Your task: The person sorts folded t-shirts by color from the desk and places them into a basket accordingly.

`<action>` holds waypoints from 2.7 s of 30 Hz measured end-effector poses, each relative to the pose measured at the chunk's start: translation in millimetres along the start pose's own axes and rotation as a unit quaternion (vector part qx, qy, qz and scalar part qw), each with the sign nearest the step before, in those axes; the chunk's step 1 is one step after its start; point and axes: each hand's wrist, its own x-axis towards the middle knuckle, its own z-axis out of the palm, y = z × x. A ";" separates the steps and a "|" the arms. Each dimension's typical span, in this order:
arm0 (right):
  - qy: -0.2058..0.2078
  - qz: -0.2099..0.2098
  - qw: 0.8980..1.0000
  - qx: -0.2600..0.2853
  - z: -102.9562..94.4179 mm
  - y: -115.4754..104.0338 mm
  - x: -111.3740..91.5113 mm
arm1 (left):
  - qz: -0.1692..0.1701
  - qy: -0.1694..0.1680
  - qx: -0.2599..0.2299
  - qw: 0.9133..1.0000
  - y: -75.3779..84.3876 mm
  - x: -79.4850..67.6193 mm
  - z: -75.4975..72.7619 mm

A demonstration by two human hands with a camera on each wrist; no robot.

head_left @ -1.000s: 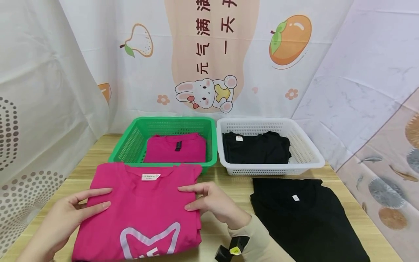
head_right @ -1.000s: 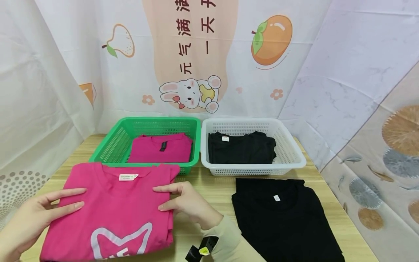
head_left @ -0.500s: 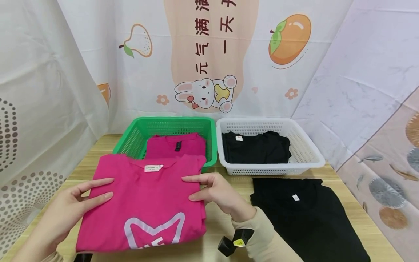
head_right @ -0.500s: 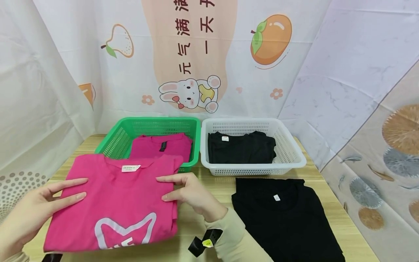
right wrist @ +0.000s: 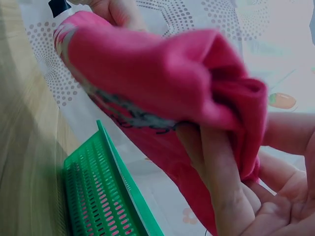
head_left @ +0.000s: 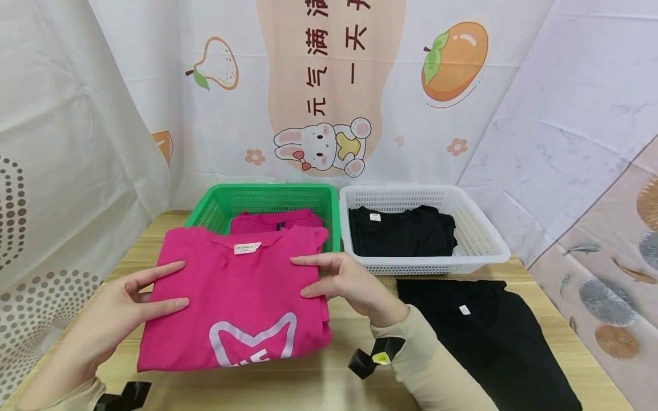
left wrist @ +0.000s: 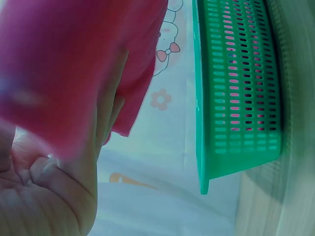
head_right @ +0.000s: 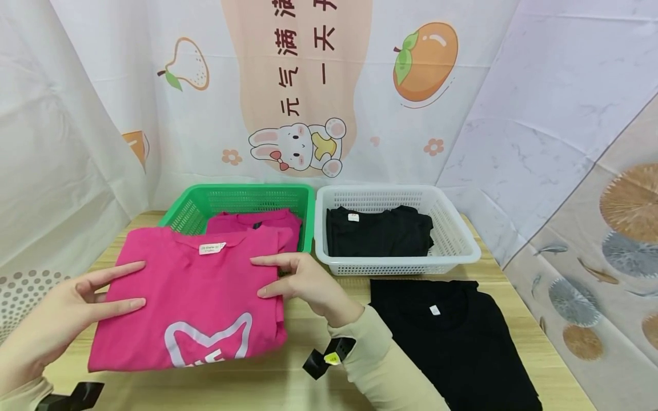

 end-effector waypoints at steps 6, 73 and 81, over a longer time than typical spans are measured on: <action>-0.004 0.004 1.000 0.010 -9.5 -7.1 6.7 | 0.006 -0.021 -0.028 0.999 5.5 6.7 -2.5; 0.261 0.032 0.965 -0.023 -64.4 -14.9 82.3 | 0.088 0.190 0.017 0.978 45.3 114.2 19.1; 0.278 0.027 0.960 -0.005 -70.1 -9.1 90.3 | 0.089 0.190 0.036 0.977 44.8 129.6 22.4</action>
